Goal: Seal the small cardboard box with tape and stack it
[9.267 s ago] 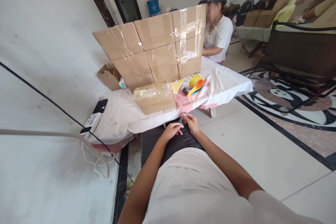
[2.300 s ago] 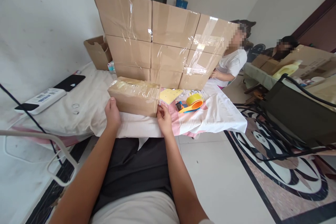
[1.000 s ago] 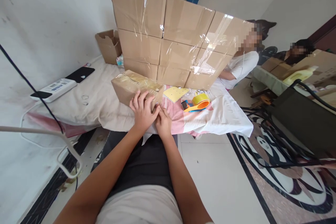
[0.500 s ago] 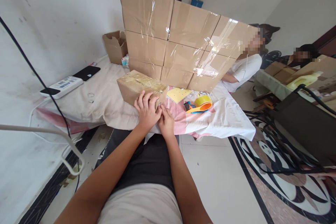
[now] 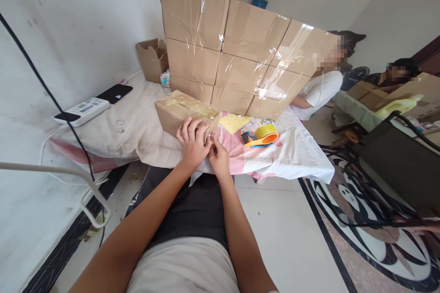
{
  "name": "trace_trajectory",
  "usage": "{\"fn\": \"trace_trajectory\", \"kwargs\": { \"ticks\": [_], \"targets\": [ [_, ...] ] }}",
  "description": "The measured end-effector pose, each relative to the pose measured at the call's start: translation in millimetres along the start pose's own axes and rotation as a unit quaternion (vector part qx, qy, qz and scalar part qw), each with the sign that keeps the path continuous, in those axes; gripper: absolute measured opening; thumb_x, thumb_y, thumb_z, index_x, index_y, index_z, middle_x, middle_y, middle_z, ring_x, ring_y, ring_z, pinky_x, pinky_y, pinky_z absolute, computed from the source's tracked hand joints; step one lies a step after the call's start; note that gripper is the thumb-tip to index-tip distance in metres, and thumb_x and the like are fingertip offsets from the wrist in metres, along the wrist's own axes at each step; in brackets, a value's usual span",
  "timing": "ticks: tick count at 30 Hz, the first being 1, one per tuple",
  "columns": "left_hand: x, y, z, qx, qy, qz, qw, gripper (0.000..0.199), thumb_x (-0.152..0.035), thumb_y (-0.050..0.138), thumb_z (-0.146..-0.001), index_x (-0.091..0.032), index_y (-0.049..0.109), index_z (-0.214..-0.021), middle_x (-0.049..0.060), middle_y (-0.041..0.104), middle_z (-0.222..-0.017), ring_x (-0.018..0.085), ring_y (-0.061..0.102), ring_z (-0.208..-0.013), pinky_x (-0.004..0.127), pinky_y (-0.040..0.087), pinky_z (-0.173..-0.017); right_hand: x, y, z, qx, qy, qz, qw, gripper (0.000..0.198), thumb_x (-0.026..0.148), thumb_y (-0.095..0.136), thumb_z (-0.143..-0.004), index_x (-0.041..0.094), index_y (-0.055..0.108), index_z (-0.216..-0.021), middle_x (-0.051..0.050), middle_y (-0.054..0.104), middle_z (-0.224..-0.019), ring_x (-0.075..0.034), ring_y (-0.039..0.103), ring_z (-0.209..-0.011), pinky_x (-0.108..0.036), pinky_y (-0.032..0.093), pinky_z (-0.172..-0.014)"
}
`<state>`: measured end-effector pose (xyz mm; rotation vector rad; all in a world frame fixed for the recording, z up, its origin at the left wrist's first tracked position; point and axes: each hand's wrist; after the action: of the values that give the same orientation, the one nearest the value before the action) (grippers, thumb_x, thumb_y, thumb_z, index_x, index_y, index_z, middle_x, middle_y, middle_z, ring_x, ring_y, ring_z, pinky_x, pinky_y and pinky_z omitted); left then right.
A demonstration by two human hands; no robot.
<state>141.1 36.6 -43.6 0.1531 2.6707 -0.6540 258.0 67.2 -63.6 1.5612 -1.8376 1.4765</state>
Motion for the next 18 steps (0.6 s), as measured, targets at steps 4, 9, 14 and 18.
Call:
{"fn": "trace_trajectory", "kwargs": {
  "ticks": [4, 9, 14, 18],
  "targets": [
    [-2.1, -0.8, -0.7, -0.007, 0.001, -0.005, 1.000, 0.038, -0.030, 0.063, -0.087, -0.020, 0.065, -0.124, 0.019, 0.060, -0.141, 0.037, 0.040, -0.146, 0.056, 0.022, -0.118, 1.2, -1.2, -0.4, 0.001, 0.002, 0.006, 1.000, 0.055, 0.021, 0.050, -0.093, 0.024, 0.057, -0.148, -0.006, 0.078, -0.113, -0.021, 0.073, -0.094, -0.035, 0.058, -0.093],
    [-2.3, -2.0, -0.8, -0.009, 0.008, -0.008, 1.000, 0.038, -0.029, 0.062, -0.087, -0.020, 0.065, -0.124, 0.018, 0.060, -0.141, 0.037, 0.041, -0.146, 0.056, 0.023, -0.118, 1.2, -1.4, -0.8, 0.010, 0.009, 0.022, 1.000, 0.055, 0.021, 0.051, -0.093, 0.023, 0.057, -0.148, -0.007, 0.077, -0.114, -0.023, 0.073, -0.096, -0.036, 0.057, -0.092],
    [1.0, 0.1, 0.3, -0.014, 0.020, -0.010, 1.000, 0.038, -0.030, 0.062, -0.089, -0.020, 0.065, -0.125, 0.020, 0.060, -0.140, 0.037, 0.042, -0.144, 0.056, 0.023, -0.118, 1.7, 3.3, -1.1, 0.000, -0.008, 0.074, 0.997, 0.053, 0.022, 0.048, -0.097, 0.023, 0.056, -0.149, -0.010, 0.073, -0.128, -0.026, 0.071, -0.108, -0.039, 0.054, -0.099],
    [2.9, 1.6, 0.5, -0.009, 0.016, -0.008, 1.000, 0.038, -0.031, 0.061, -0.090, -0.020, 0.065, -0.126, 0.020, 0.059, -0.141, 0.037, 0.040, -0.146, 0.057, 0.021, -0.118, 1.9, 5.6, -0.9, 0.005, -0.013, 0.103, 0.995, 0.053, 0.024, 0.046, -0.099, 0.023, 0.054, -0.151, -0.010, 0.073, -0.128, -0.028, 0.070, -0.109, -0.042, 0.053, -0.099]
  ]
}}
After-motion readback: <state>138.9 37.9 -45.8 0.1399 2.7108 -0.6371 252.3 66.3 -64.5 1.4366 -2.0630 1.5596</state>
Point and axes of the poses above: each hand's wrist, its own z-axis away from the middle knuckle, its own y-axis out of the palm, x = y × z
